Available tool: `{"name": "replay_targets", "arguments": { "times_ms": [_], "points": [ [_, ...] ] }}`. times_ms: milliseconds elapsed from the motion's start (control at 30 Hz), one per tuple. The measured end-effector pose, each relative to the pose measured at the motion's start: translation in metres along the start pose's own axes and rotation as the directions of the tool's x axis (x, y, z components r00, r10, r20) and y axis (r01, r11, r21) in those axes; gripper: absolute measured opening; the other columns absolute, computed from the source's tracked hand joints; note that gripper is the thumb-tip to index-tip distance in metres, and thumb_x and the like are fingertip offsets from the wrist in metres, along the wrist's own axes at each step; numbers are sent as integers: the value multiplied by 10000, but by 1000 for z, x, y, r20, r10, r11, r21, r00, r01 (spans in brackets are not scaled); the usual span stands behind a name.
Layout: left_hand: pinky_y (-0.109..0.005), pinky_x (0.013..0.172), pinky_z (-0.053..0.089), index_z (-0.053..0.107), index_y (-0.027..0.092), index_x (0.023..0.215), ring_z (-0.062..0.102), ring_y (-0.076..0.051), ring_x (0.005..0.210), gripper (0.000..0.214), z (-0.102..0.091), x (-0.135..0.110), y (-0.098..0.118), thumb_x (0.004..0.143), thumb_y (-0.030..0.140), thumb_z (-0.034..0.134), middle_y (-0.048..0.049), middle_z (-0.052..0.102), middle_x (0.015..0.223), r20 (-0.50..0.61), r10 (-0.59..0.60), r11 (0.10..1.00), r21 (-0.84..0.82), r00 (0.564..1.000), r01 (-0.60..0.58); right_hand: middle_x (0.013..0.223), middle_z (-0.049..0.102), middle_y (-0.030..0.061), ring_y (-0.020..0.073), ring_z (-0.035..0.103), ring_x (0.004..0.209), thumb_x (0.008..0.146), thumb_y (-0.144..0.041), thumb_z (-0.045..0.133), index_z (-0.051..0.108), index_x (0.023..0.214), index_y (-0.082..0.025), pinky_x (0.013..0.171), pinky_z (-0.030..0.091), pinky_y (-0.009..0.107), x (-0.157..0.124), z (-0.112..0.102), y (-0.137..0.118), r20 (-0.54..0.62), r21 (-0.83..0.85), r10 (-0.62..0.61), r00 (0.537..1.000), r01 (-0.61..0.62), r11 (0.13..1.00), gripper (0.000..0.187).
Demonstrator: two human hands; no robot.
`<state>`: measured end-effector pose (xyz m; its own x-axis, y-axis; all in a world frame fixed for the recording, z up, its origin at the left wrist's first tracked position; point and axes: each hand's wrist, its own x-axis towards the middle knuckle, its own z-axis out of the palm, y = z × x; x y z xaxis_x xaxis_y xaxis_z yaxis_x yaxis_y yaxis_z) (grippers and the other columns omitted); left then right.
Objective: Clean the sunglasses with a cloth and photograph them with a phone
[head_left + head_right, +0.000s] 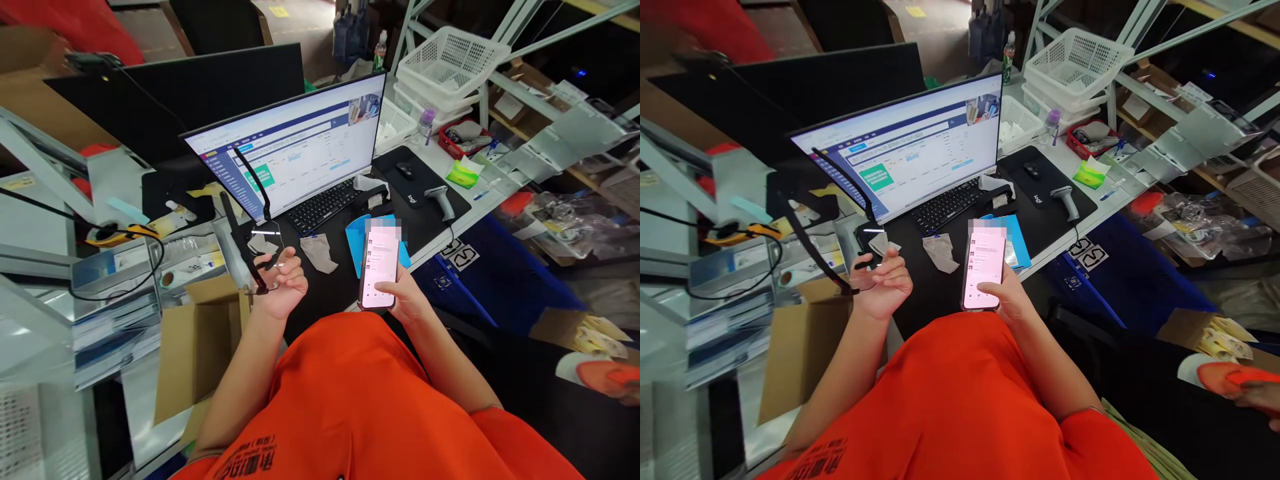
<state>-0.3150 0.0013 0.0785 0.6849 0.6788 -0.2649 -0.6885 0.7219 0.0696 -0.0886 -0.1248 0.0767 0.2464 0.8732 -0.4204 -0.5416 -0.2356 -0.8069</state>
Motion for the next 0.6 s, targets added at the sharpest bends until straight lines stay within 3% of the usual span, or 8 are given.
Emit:
{"name": "replay_targets", "arguments": {
  "times_ms": [200, 400, 467, 600],
  "points": [
    [-145, 416, 417, 662, 109, 910, 513, -62, 389, 235, -4, -2, 1, 818, 285, 536, 41, 493, 540, -48, -21, 1000, -22, 999, 20, 1239, 707, 59, 351, 620, 1199, 644, -277, 766, 595, 1315, -296, 962, 551, 491, -13, -2, 4, 57, 98, -2, 998, -3, 995, 692],
    [-162, 414, 412, 684, 106, 895, 489, -71, 384, 259, -4, -5, 9, 861, 261, 480, 26, 486, 549, -40, -17, 1000, 11, 999, 18, 1332, 660, 51, 311, 640, 1197, 729, -368, 722, 544, 1391, -347, 1060, 483, 522, -18, -24, 13, 234, 100, 101, 967, -128, 987, 685],
    [-161, 412, 413, 689, 100, 880, 488, -72, 383, 265, -3, -5, 13, 856, 257, 476, 20, 493, 545, -23, -15, 1000, 21, 1000, 15, 1308, 671, 79, 333, 648, 1188, 726, -441, 728, 570, 1356, -339, 1075, 443, 584, -19, -28, 13, 299, 112, 133, 945, -173, 978, 657],
    [-154, 399, 410, 698, 65, 846, 476, -65, 360, 296, 1, -8, 20, 837, 254, 470, 7, 502, 522, 18, -37, 998, 43, 999, 36, 1363, 635, 159, 406, 611, 1241, 677, -537, 767, 552, 1377, -318, 1041, 400, 685, -22, -23, 3, 479, 81, 181, 859, -248, 965, 764]
  ]
}}
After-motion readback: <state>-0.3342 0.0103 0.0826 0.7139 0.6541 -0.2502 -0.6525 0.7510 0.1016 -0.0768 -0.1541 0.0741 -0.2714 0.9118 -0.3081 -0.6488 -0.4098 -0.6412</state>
